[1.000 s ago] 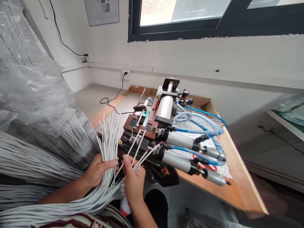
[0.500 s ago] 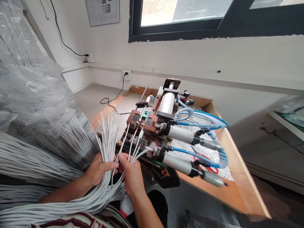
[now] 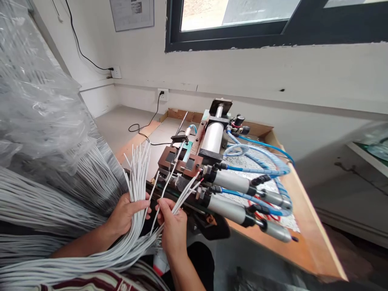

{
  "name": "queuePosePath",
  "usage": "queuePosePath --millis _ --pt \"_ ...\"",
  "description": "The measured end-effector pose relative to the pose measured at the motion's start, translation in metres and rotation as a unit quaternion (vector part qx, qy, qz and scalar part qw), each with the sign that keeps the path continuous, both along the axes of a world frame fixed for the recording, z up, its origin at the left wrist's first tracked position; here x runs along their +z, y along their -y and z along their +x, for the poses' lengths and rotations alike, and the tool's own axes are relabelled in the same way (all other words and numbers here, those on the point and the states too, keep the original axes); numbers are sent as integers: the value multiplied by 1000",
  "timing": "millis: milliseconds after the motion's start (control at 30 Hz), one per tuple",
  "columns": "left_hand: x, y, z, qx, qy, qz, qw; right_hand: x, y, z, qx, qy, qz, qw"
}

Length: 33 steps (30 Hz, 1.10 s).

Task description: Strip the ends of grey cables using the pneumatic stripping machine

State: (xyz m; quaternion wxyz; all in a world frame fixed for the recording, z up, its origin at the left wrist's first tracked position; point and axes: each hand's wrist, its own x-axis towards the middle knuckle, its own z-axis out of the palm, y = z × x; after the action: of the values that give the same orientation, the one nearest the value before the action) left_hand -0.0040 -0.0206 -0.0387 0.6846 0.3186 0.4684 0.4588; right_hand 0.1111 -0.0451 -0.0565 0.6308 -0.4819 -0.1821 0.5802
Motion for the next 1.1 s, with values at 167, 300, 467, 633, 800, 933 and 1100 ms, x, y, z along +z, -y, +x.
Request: queuePosePath --millis 167,300,467,633,800,933,1100 --pt "0 -1 0 13 16 22 1000 -2 -1 -1 95 21 14 995" --pt "3 -1 -1 4 27 43 999 -7 6 -3 67 85 62 992" --pt "11 -6 -1 -10 16 27 999 0 -1 -3 -50 58 40 996" --pt "20 -13 3 5 -1 20 1000 12 -21 -1 -84 -59 -12 995" --pt "23 -16 8 8 -10 36 999 17 -32 0 -63 -148 -49 986" --pt "19 -16 10 -4 -5 32 999 17 -30 0 -13 -144 -31 989" --pt "14 -14 9 -26 -10 62 998 6 -18 -2 32 -40 47 998"
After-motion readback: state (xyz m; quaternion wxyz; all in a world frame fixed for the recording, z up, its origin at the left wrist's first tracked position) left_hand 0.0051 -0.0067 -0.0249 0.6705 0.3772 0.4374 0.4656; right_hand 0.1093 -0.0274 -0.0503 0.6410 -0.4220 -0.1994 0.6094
